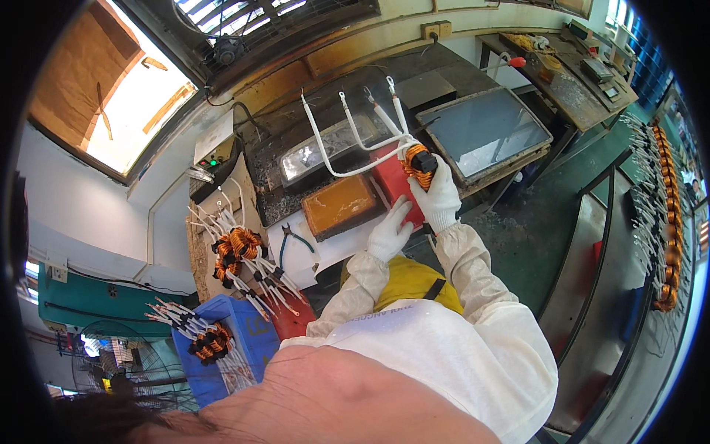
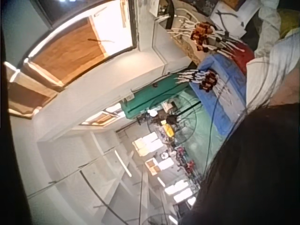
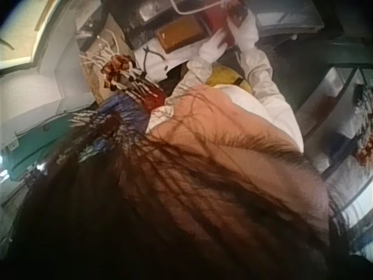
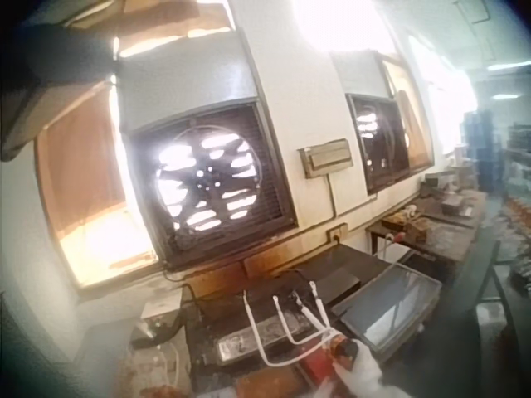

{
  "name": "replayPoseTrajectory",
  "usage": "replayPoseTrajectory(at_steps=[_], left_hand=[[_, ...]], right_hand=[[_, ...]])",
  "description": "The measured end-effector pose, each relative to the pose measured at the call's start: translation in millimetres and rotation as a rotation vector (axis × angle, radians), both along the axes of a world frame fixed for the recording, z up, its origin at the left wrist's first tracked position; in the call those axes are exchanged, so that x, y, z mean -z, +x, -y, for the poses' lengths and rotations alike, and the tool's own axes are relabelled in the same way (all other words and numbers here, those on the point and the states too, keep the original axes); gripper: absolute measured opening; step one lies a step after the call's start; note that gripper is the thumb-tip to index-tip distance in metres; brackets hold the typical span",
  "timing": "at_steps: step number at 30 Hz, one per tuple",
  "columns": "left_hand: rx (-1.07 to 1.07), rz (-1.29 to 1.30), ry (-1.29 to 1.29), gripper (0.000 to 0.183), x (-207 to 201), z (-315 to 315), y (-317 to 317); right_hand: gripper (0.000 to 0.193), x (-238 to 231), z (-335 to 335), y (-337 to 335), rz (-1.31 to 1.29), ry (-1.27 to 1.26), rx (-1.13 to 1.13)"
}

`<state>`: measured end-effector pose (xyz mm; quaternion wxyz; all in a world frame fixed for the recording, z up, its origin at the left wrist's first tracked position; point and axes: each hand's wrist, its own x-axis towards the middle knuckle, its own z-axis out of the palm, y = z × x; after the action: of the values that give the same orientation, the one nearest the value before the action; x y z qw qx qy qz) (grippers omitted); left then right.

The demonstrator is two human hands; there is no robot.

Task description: The person picks up a toroidal coil from a bin, arranges its insulated lead wires by hand, and dips the wire ends into a solder pot. The person places the finished coil on the workbench and repeats the process with another coil.

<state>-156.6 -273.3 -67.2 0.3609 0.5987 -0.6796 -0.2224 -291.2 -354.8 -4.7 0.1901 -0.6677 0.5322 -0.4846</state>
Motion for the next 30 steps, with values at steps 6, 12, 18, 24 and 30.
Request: replayPoseTrajectory(at_steps=[6, 12, 18, 24, 30], left_hand=[[-0.034, 0.170, -0.262, 0.039, -59.3, 9.9, 0.2], [0.026, 0.662, -0.856, 0.047, -175.1, 65.7, 3.9], [0.142, 0.802, -0.755, 0.047, -153.4, 133.4, 23.9], [0.009, 0.746, -0.709, 0.049, -152.4, 125.6, 20.0], [-0.188, 0.285, -0.356, 0.056, -151.2, 81.6, 26.2]], right_hand=[[0.067, 14.6, 7.0, -2.6, -0.002, -0.099, -0.008], [0.065, 11.1, 6.6, -1.4, 0.036, -0.101, -0.013], [0.065, -2.3, -0.5, 0.4, 0.054, -0.075, -0.033], [0.069, -2.5, -1.7, -2.2, 0.050, -0.020, -0.038], [0.066, 2.1, 2.1, -6.5, 0.048, -0.101, -0.052]])
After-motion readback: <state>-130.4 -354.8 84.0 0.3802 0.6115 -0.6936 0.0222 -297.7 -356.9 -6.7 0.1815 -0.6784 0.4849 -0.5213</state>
